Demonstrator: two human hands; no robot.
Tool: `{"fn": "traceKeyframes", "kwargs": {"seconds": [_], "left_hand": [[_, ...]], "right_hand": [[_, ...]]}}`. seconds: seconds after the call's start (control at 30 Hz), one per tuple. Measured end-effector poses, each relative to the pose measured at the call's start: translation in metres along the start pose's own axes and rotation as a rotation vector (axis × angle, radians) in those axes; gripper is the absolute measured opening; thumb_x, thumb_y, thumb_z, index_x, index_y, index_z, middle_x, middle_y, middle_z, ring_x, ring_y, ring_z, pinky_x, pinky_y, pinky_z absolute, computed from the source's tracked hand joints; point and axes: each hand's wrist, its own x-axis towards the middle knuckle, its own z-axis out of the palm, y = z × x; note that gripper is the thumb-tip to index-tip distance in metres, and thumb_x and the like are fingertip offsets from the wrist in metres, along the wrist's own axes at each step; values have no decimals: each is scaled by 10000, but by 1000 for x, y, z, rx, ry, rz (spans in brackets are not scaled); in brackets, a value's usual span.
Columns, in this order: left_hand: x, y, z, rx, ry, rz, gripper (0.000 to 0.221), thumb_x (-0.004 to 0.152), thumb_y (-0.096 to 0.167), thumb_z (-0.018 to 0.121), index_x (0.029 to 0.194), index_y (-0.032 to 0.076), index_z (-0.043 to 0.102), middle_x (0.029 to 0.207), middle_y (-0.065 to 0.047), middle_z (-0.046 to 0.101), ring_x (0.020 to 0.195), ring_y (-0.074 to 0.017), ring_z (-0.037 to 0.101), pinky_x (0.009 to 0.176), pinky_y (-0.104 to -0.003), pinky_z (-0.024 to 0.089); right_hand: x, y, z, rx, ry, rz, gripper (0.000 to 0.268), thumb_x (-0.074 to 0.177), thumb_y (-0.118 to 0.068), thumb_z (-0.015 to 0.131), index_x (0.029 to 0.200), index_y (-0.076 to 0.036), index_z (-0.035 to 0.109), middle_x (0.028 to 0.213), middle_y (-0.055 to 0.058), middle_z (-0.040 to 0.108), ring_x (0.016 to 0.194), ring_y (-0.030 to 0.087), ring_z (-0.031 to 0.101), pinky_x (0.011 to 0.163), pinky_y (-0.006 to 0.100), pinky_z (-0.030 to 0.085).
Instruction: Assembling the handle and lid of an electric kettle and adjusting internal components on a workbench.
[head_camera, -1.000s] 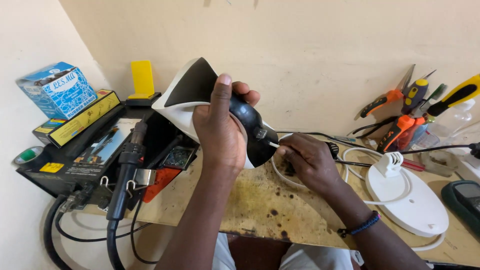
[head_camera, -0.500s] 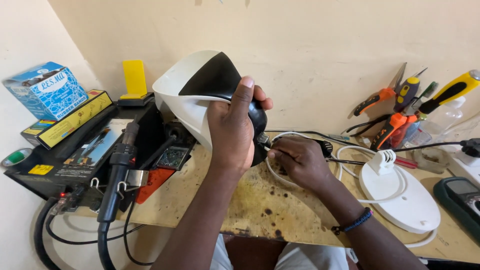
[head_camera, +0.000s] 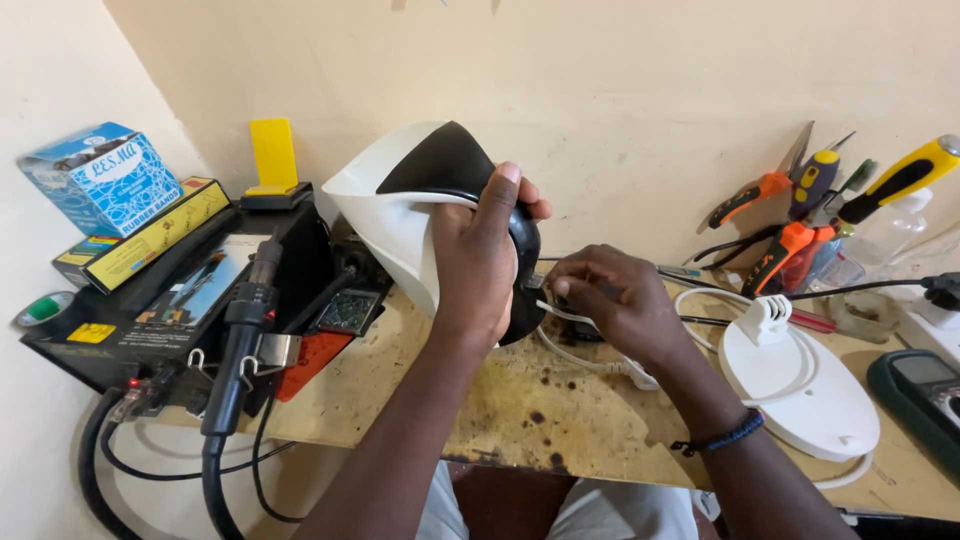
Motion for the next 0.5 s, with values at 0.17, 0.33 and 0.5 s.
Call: {"fn": "traceKeyframes", "kwargs": {"seconds": [0.17,0.33,0.5], "left_hand": [[1,-17,-2,-37,-17,-28,254,1033,220,679,826,78,711,772,-63,716,767,-155,734,849,-331,595],[1,-19,-5,-31,-46,-27,253,1044,235,678,869,58,724,783,-66,725,780,-148,734,851,-318,594],[7,-22,-5,-90,-14,-40,229,1030,203,693,851,62,680,809,-90,708,761,-196,754,871,-406,658]], "right_hand": [[-3,1,0,72,-12,-16,99,999,-101,767,1082,-56,798,876,159,763,790,269,699,802,458,566],[-2,7,3,79,-14,-5,80,994,-76,766,1056,-34,795,889,159,771,821,230,723,789,442,576],[-2,-5,2,107,-30,-73,136,999,-120,767,1124,-66,770,1014,150,755,895,260,722,867,472,579]]}}
